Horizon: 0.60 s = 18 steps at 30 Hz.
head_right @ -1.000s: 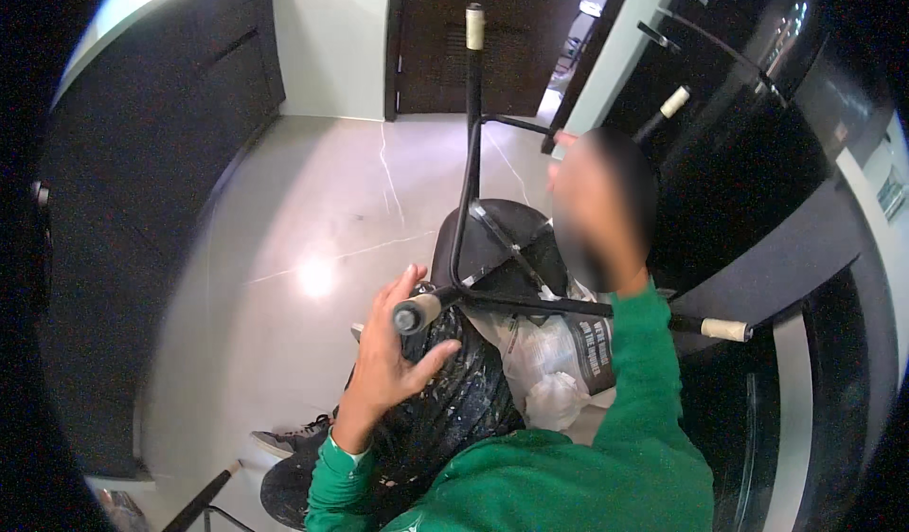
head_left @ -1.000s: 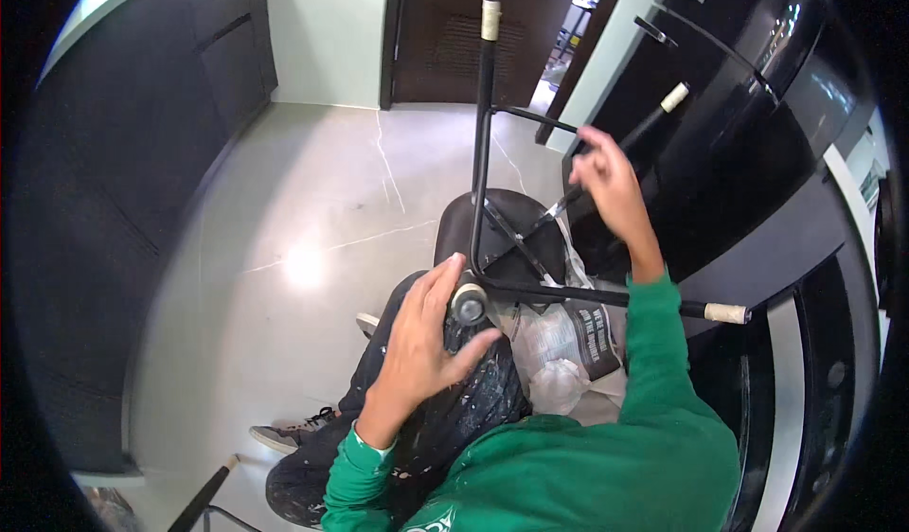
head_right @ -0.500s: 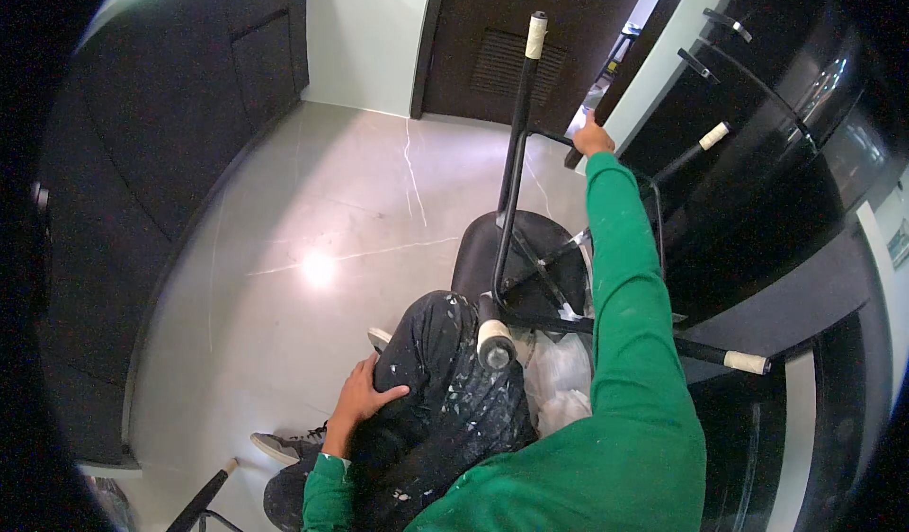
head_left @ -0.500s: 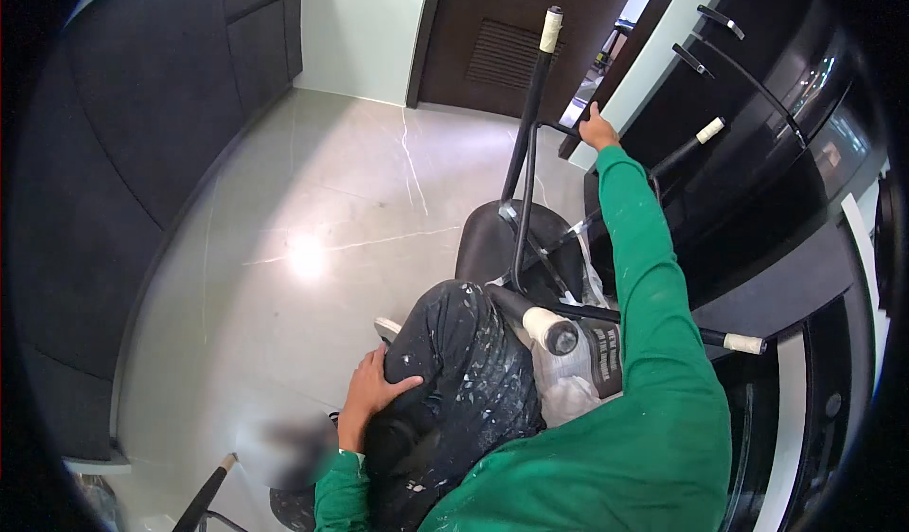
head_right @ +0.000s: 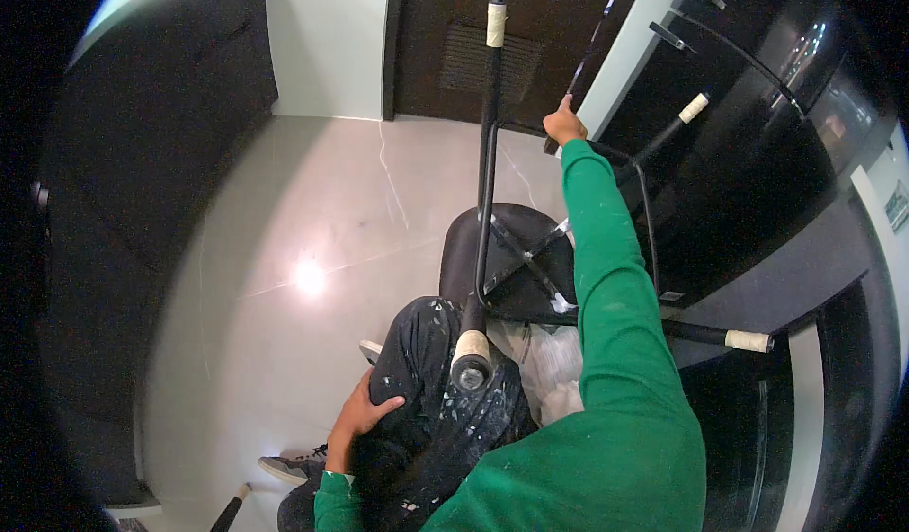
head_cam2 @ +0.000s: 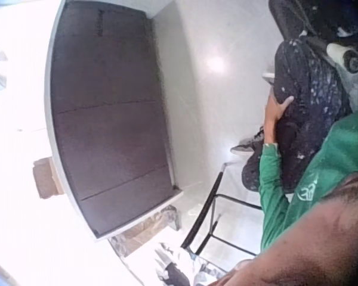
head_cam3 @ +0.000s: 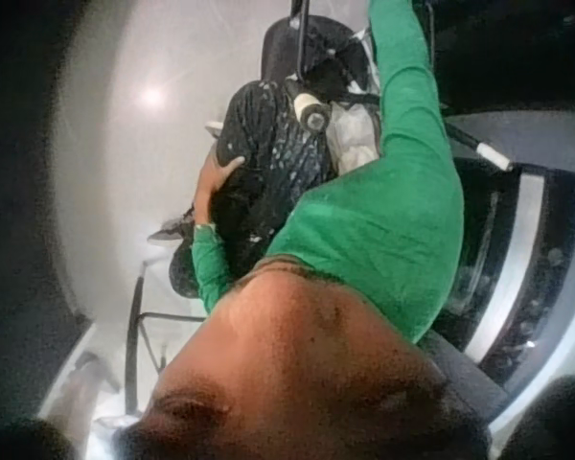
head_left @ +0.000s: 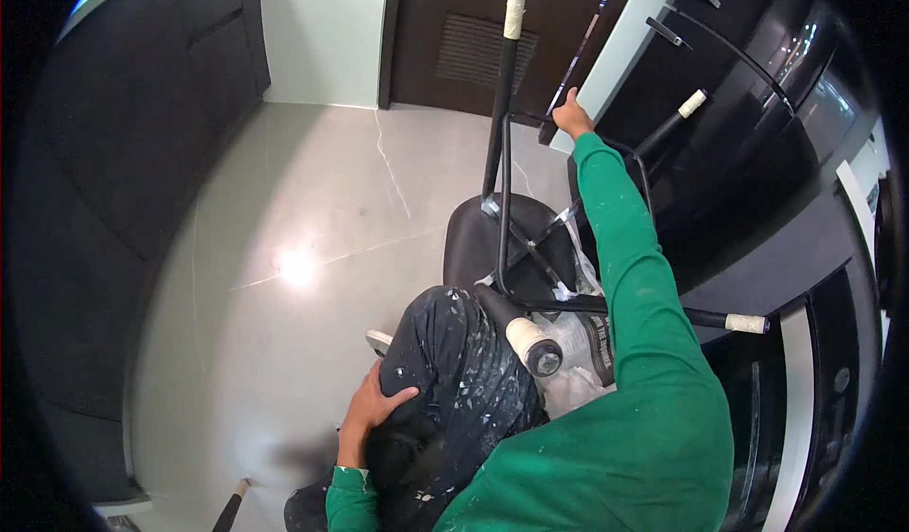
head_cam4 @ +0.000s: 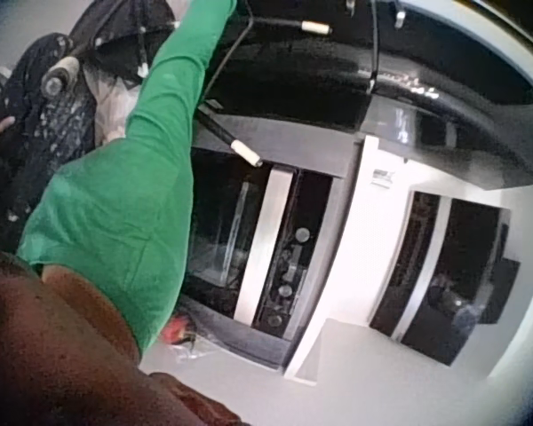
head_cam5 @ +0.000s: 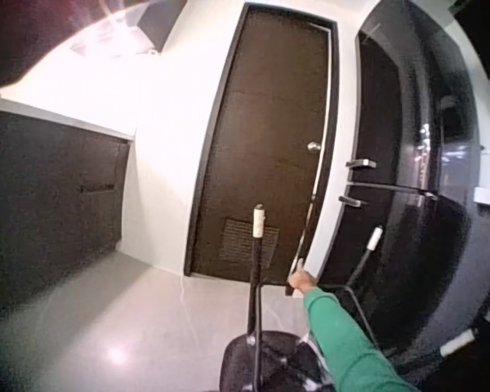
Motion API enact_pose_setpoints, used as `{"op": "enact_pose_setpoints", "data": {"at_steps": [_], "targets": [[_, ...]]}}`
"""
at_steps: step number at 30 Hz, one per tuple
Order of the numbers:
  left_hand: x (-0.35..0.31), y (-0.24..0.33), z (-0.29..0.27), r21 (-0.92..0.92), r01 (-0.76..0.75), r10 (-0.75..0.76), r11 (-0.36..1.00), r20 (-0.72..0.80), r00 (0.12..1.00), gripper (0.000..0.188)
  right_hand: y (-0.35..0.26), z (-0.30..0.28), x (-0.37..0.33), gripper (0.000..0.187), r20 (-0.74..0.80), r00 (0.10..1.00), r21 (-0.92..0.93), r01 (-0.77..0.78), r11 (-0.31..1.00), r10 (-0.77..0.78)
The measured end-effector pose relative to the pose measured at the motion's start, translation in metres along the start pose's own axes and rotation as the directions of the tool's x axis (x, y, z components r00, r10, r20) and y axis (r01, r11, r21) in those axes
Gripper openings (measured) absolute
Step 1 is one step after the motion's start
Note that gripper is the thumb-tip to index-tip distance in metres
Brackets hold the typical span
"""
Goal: The person cleans the underside of a black chair with a cloth and then applies tape to its frame while sitting on the floor.
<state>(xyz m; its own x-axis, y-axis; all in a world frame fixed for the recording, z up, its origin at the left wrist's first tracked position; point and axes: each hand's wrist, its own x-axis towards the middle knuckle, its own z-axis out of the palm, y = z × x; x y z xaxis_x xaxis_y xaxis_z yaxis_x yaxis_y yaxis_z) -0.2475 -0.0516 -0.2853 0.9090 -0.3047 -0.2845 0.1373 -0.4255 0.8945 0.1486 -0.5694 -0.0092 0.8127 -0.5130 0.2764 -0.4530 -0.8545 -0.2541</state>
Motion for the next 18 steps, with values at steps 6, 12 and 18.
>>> {"op": "enact_pose_setpoints", "data": {"at_steps": [6, 12, 18], "targets": [[0.001, -0.003, 0.002, -0.001, 0.000, 0.000, 1.000, -0.001, 1.000, 0.116, -0.002, -0.004, -0.003, 0.085, -0.013, 1.000, -0.017, 0.004, 1.000, -0.005], [0.001, 0.002, 0.000, -0.051, 0.013, -0.013, 0.999, 0.011, 1.000, 0.113, -0.005, -0.005, -0.009, 0.083, -0.029, 1.000, -0.007, -0.001, 1.000, 0.001], [0.003, 0.006, 0.003, -0.048, 0.019, -0.018, 0.999, 0.030, 0.999, 0.111, -0.002, -0.001, -0.012, 0.078, -0.064, 0.998, -0.021, -0.004, 1.000, 0.003]]}}
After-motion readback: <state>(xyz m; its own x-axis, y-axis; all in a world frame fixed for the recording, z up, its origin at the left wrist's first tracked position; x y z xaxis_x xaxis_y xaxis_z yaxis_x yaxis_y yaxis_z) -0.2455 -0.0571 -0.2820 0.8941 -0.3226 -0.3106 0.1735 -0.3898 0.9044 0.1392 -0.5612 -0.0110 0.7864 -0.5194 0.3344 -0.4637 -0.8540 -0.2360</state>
